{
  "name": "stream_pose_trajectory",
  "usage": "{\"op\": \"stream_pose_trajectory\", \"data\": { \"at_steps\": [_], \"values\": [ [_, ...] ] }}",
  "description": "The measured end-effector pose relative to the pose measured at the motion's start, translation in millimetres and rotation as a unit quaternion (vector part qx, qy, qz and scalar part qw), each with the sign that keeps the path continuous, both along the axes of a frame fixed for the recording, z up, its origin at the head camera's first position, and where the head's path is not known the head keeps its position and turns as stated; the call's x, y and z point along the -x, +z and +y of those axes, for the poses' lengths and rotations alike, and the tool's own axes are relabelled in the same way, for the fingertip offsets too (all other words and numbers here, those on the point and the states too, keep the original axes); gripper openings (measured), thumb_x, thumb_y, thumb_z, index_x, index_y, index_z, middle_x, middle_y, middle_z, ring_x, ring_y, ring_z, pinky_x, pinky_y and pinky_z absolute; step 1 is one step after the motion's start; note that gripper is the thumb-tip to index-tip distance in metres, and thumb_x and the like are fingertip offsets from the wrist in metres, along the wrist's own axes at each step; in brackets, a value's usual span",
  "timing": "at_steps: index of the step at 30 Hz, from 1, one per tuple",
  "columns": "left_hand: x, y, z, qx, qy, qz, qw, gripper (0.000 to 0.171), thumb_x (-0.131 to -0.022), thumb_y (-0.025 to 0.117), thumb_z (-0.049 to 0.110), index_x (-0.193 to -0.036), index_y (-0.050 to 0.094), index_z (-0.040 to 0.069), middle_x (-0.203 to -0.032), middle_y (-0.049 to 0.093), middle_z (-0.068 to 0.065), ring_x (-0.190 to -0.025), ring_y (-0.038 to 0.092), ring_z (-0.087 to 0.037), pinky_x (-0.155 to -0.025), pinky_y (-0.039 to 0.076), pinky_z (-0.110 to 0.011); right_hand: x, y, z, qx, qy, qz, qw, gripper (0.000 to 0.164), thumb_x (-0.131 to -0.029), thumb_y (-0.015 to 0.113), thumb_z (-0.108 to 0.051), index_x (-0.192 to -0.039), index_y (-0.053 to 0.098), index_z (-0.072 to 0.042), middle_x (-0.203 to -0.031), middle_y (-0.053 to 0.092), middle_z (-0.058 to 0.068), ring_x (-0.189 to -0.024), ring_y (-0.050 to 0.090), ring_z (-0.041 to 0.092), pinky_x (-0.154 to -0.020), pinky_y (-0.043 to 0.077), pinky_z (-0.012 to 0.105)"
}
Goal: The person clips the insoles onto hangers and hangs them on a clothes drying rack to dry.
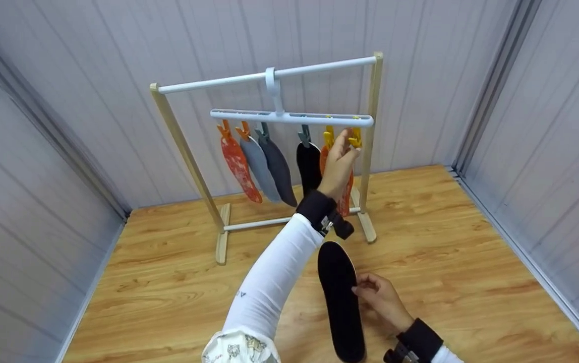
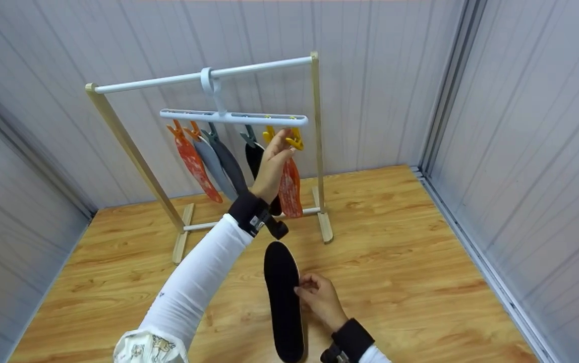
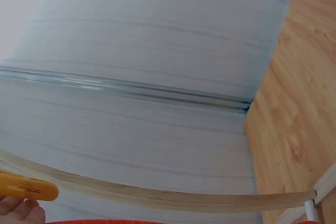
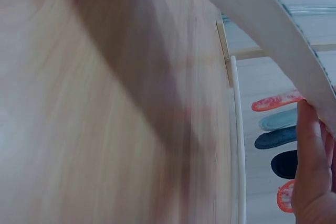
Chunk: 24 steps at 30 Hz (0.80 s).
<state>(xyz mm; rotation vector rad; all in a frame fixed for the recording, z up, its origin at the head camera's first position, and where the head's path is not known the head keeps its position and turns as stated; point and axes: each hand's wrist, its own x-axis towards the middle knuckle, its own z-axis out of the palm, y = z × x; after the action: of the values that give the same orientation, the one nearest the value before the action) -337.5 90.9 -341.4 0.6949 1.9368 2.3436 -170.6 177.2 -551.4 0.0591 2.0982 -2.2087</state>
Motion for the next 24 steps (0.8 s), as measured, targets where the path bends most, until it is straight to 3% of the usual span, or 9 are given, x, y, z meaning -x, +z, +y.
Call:
{"op": "stream_pose_trajectory", "data": {
  "at_steps": [5,15,24],
  "values": [
    [7.1,-0.5,1.3,-0.006,0.016,-0.015,0.9997,0.054,-0.097,0.041,0.003,-0.147,0.02,-0.004,-0.151,0.027,-0.017,-0.139,0.025,-0.024,-0.111,0.027,-0.029,2.9,-2.0,5.6,-0.003,0.008,-0.009,1.0,0.023,-0.084,0.067,-0.003,-0.101,0.057,0.009,-0.09,0.06,0.005,-0.082,0.058,0.013,-0.07,0.049,0.023],
    [14.2,-5.6,3.9,0.002,0.03,0.023,0.9993,0.046,-0.103,0.037,0.016,-0.143,0.03,-0.005,-0.148,0.033,-0.017,-0.136,0.032,-0.022,-0.108,0.03,-0.026,14.2,1.8,18.1,-0.008,-0.009,0.017,1.0,0.024,-0.083,0.067,0.0,-0.1,0.056,0.012,-0.089,0.06,0.007,-0.079,0.058,0.011,-0.068,0.052,0.024],
    [9.8,-5.0,8.6,-0.007,0.027,0.016,0.9995,0.042,-0.102,0.04,0.012,-0.138,0.035,-0.009,-0.135,0.046,-0.022,-0.124,0.046,-0.024,-0.099,0.042,-0.025,24.4,12.5,37.0,0.015,-0.039,0.021,0.999,0.016,-0.084,0.066,0.002,-0.097,0.058,0.007,-0.086,0.06,0.005,-0.077,0.059,0.013,-0.065,0.054,0.028]
  ]
}}
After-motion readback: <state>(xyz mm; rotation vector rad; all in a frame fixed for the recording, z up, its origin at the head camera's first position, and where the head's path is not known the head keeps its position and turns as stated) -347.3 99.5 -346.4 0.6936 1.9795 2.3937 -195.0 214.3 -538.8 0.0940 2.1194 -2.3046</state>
